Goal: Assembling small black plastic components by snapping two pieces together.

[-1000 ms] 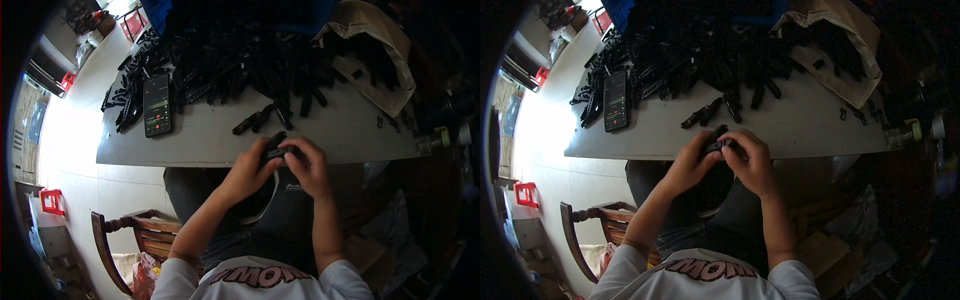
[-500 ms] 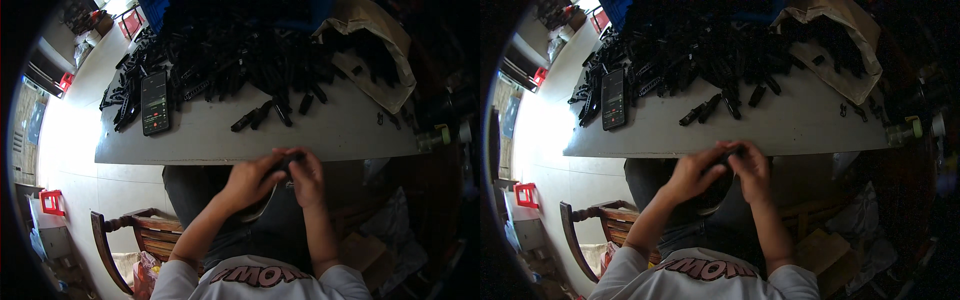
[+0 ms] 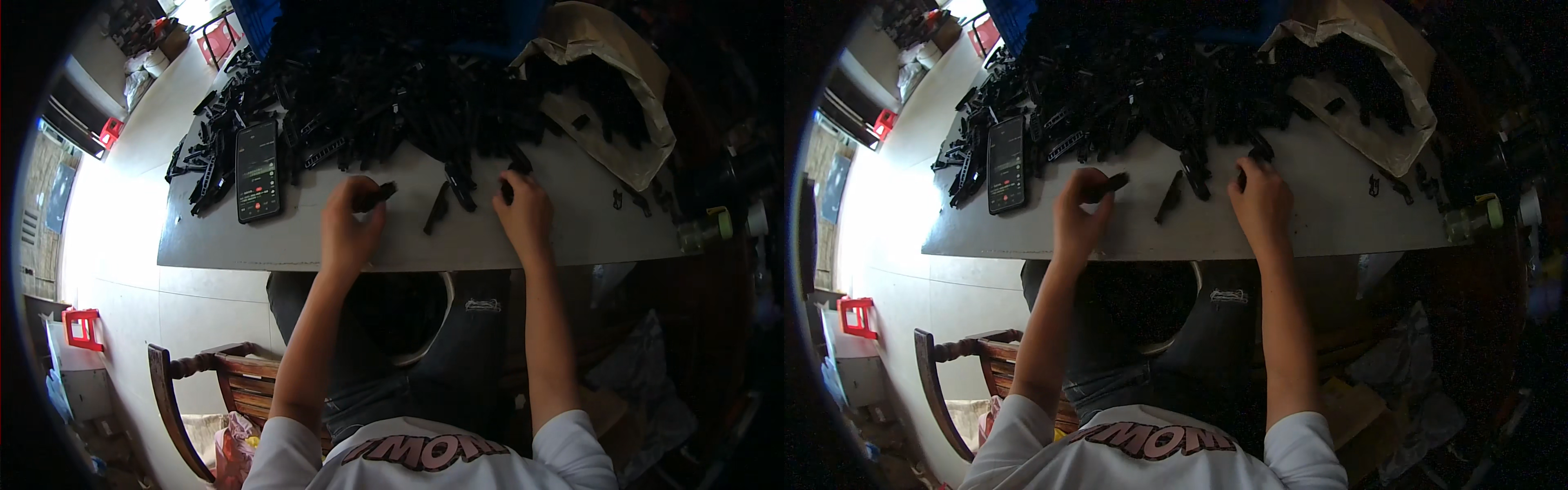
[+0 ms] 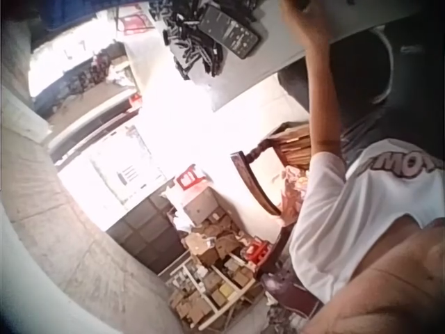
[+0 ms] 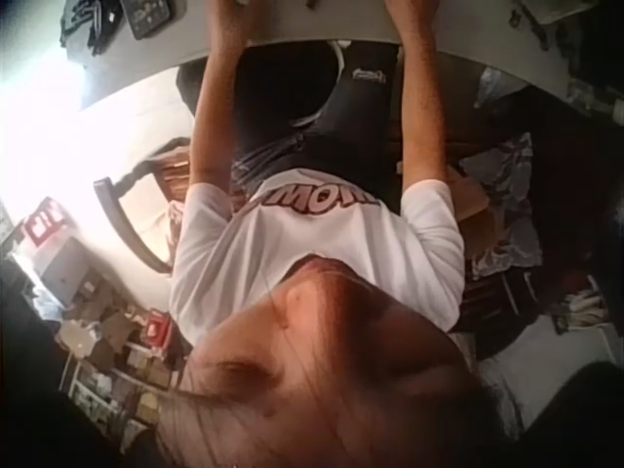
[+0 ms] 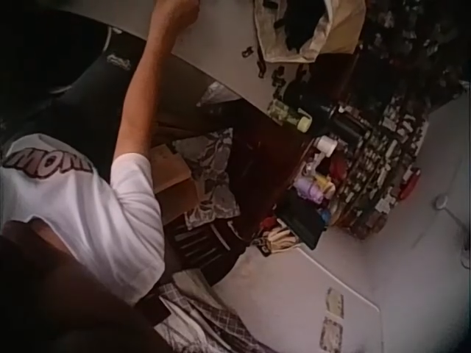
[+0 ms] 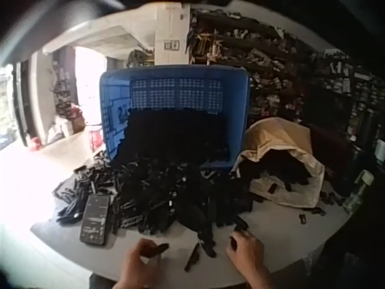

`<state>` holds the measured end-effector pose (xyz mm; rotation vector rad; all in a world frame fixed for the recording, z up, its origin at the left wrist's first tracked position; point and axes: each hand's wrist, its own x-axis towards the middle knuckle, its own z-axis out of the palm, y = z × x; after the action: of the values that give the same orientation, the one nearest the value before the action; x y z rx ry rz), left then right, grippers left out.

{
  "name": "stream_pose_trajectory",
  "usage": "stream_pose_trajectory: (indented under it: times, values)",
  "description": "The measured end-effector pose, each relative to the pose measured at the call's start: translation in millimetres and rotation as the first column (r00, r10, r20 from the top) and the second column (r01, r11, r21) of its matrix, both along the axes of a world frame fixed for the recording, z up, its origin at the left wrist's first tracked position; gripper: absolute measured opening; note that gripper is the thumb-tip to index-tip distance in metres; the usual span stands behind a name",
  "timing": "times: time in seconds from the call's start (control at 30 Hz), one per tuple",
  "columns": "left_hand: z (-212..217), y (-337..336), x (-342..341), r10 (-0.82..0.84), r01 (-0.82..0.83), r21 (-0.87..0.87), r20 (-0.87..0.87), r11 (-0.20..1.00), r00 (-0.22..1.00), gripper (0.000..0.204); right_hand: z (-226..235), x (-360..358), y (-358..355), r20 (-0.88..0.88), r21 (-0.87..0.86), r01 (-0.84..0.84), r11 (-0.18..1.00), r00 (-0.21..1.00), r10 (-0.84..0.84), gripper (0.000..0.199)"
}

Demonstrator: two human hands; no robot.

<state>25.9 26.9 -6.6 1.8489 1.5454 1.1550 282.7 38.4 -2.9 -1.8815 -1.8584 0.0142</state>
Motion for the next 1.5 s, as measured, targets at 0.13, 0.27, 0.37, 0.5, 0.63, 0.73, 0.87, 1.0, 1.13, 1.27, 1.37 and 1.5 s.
stream_pose_trajectory:
  times: [0.13,0.27,0.37,0.5,0.63,0.73,0.87,1.0,1.13,1.27,1.37,1.5]
  values:
    - [4.7,-7.9,-8.4,0.011,0.106,-0.092,0.805,0.990,0.593,0.020,-2.8,4.8,-11.4,-0.509,0.247,-0.101,0.964,0.833,0.218,0.026]
    - [5.8,-28.9,-10.6,-0.036,0.538,-0.103,0.970,0.837,0.242,0.034,17.2,-16.4,-52.8,-0.745,0.077,-0.085,0.993,0.657,0.114,0.024]
    - [17.6,-46.7,14.4,0.035,0.548,-0.232,0.937,0.803,0.347,0.033,26.0,-34.5,-79.5,-0.973,0.057,-0.221,0.974,0.206,0.103,0.022]
    - [19.1,-60.4,26.3,-0.023,0.518,-0.333,0.824,0.788,0.566,0.032,29.2,-55.8,-94.7,-0.998,0.054,-0.248,0.967,0.031,0.063,0.018]
    - [20.7,-72.4,28.4,-0.211,0.476,-0.286,0.629,0.832,0.748,0.035,26.0,-66.1,-97.2,-0.998,0.057,-0.314,0.948,-0.018,0.054,0.017]
    - [14.5,-76.2,33.4,-0.350,0.443,-0.142,0.424,0.885,0.835,0.037,23.7,-72.3,-102.7,-0.990,0.061,-0.328,0.943,0.103,0.100,0.019]
    - [18.7,-81.3,31.2,-0.424,0.538,-0.195,0.425,0.820,0.800,0.037,14.3,-70.4,-96.1,-0.597,0.377,-0.248,0.892,0.672,0.439,0.030]
    - [28.8,-85.4,30.7,-0.415,0.621,-0.354,0.507,0.699,0.756,0.043,11.9,-58.4,-116.0,-0.992,-0.097,-0.481,0.871,-0.024,-0.124,0.035]
    - [23.2,-88.1,39.3,-0.437,0.551,-0.311,0.367,0.774,0.821,0.045,8.3,-59.5,-118.3,-0.994,-0.086,-0.358,0.930,-0.025,-0.102,0.032]
    - [22.6,-63.6,42.2,-0.417,0.414,-0.136,0.013,0.900,0.909,0.039,-7.2,-45.5,-91.7,-0.999,0.027,-0.007,1.000,-0.022,0.027,0.017]
    - [20.6,-36.9,51.2,-0.169,0.163,-0.054,-0.139,0.985,0.976,0.031,14.5,-5.9,-45.8,-0.998,0.028,0.041,0.999,0.058,0.025,0.014]
    - [12.4,-18.8,59.1,0.039,-0.003,0.087,-0.412,0.996,0.910,0.023,17.5,29.0,18.3,-0.654,0.176,0.024,0.984,0.750,0.099,0.017]
